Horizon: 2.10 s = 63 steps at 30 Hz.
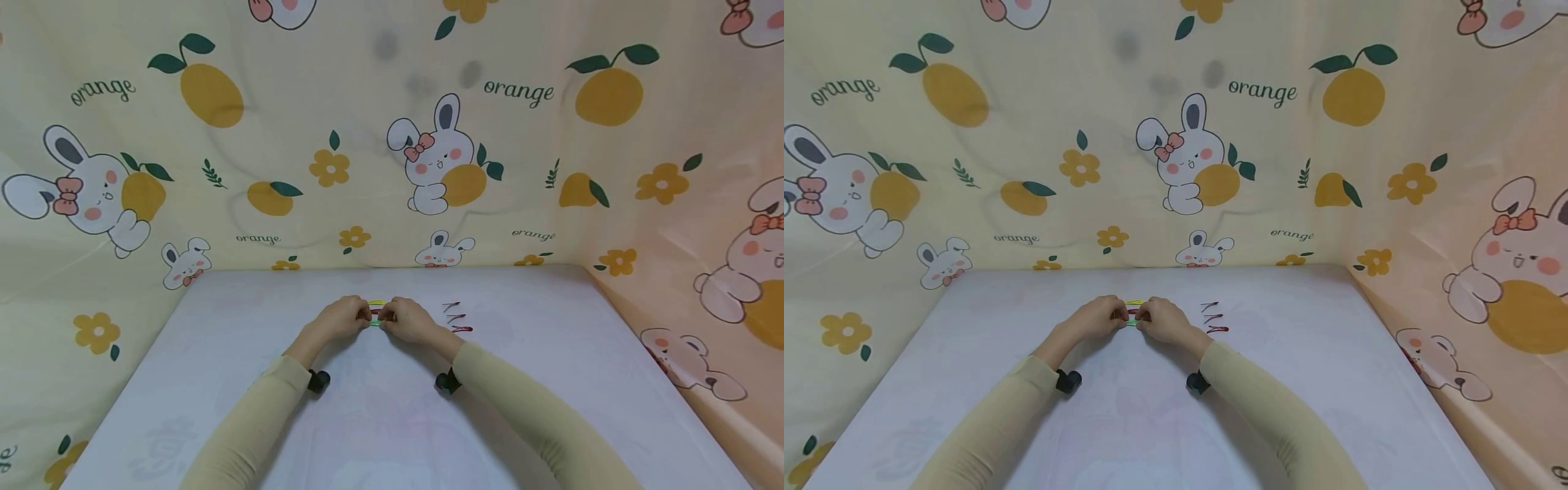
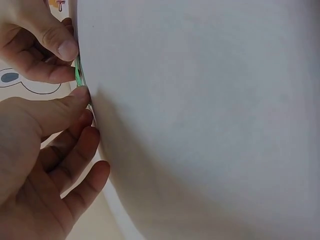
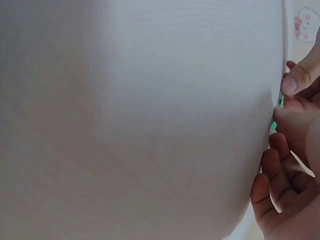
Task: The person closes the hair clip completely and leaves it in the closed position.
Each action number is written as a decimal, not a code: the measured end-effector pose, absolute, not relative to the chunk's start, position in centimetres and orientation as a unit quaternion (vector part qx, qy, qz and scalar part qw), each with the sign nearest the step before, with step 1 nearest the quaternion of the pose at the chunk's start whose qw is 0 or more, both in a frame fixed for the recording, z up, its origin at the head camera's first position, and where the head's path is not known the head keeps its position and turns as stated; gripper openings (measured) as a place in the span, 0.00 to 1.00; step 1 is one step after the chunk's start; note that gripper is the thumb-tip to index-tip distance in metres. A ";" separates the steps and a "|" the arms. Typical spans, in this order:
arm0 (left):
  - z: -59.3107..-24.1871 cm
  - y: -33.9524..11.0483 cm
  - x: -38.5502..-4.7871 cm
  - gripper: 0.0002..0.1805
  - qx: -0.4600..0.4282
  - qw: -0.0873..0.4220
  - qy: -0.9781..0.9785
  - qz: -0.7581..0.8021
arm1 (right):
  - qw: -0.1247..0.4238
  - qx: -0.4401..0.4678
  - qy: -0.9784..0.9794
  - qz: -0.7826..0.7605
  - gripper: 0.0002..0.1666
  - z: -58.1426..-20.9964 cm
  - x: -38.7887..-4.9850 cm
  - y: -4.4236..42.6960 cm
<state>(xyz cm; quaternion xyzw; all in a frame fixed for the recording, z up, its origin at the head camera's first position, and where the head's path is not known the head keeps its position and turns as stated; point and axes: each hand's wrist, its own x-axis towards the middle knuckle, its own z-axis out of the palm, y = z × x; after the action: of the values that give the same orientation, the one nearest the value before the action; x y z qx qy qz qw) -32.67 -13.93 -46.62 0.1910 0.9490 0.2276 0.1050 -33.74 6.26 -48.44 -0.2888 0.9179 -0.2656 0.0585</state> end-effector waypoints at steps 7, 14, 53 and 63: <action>-46.7 -13.9 -32.3 0.03 0.190 0.101 0.952 0.217 | 0.068 -0.287 0.913 -0.284 0.10 -48.4 -33.6 6.5; -46.7 -13.8 -31.8 0.09 0.188 0.087 0.954 0.219 | 0.080 -0.273 0.905 -0.316 0.15 -48.2 -33.4 7.1; -45.0 -9.4 -30.3 0.16 0.215 -0.053 0.911 0.347 | -0.071 -0.214 0.875 -0.428 0.16 -45.7 -30.3 17.0; -44.8 -7.1 -31.0 0.16 0.235 -0.037 0.914 0.328 | -0.076 -0.194 0.908 -0.364 0.14 -46.7 -30.2 20.3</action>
<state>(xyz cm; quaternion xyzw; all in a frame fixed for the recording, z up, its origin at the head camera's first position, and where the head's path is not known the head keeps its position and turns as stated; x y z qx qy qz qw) -30.98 -7.10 -44.76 0.2350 0.9142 0.3280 -0.0371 -30.25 20.33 -46.66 -0.1939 0.9077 -0.3642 -0.0761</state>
